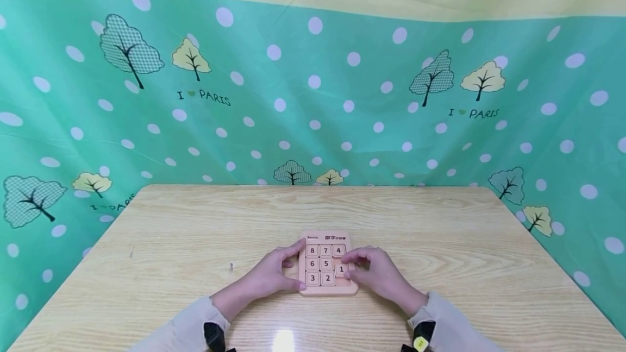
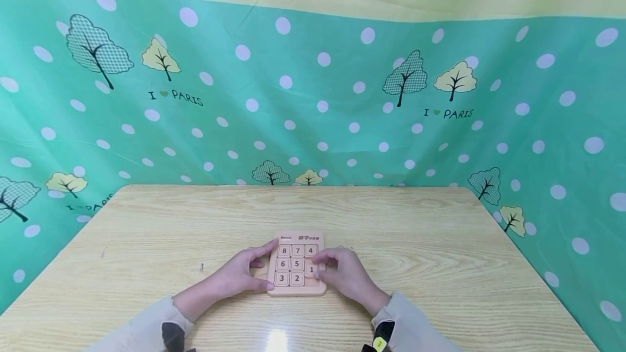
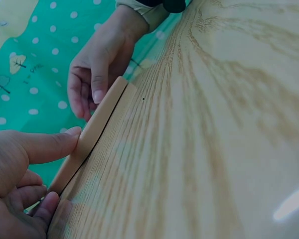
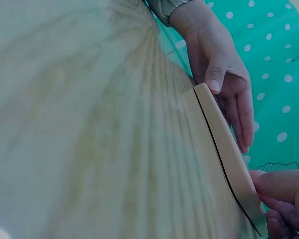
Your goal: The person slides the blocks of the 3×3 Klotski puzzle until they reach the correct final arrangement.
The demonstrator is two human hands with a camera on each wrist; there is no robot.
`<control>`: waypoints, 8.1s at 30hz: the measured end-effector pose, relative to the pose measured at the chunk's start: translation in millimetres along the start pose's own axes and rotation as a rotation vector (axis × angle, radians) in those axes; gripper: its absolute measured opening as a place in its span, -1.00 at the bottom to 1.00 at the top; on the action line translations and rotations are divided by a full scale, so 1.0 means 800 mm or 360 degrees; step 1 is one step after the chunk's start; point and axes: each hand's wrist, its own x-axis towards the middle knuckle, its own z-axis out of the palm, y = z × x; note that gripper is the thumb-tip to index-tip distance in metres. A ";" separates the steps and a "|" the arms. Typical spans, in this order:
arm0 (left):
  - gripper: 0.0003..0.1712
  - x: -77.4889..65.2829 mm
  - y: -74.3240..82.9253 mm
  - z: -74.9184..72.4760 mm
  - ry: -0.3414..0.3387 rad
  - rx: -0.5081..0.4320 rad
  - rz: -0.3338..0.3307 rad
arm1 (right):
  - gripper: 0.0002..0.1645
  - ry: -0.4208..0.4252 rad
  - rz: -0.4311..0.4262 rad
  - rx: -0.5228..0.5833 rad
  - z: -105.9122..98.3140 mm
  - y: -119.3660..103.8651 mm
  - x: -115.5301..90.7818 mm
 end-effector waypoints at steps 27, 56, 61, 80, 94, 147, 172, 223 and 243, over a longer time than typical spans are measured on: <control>0.12 -0.001 0.000 0.000 0.0003 -0.0028 -0.0011 | -0.73 0.0041 0.0027 0.0078 0.007 -0.004 0.008; 0.13 0.000 -0.009 0.000 -0.0014 0.0040 0.0002 | -0.74 -0.0019 -0.0125 0.0097 0.048 -0.027 -0.006; 0.13 -0.001 -0.008 -0.001 -0.0015 0.0040 -0.0001 | -0.74 -0.0002 -0.0143 0.0081 0.051 -0.029 -0.006; 0.12 0.001 -0.005 -0.002 -0.0019 0.0023 -0.0016 | -0.74 0.0020 -0.0189 0.0001 0.044 -0.029 -0.007; 0.12 0.001 -0.005 0.000 0.0024 0.0078 -0.0036 | -0.73 0.0061 -0.0144 -0.0064 0.029 -0.020 -0.016; 0.12 -0.001 -0.003 -0.001 0.0000 0.0003 0.0010 | -0.69 -0.0041 -0.0235 0.0060 0.067 -0.047 0.009; 0.14 0.000 -0.006 -0.001 -0.0016 0.0043 0.0003 | -0.71 -0.0033 -0.0247 0.0031 0.073 -0.049 0.010; 0.14 0.000 -0.005 -0.002 -0.0016 0.0042 -0.0008 | -0.72 0.0030 -0.0224 -0.0072 0.065 -0.048 0.001; 0.14 0.000 -0.007 -0.001 -0.0014 0.0038 -0.0010 | -0.74 0.0049 -0.0210 -0.0051 0.047 -0.029 -0.007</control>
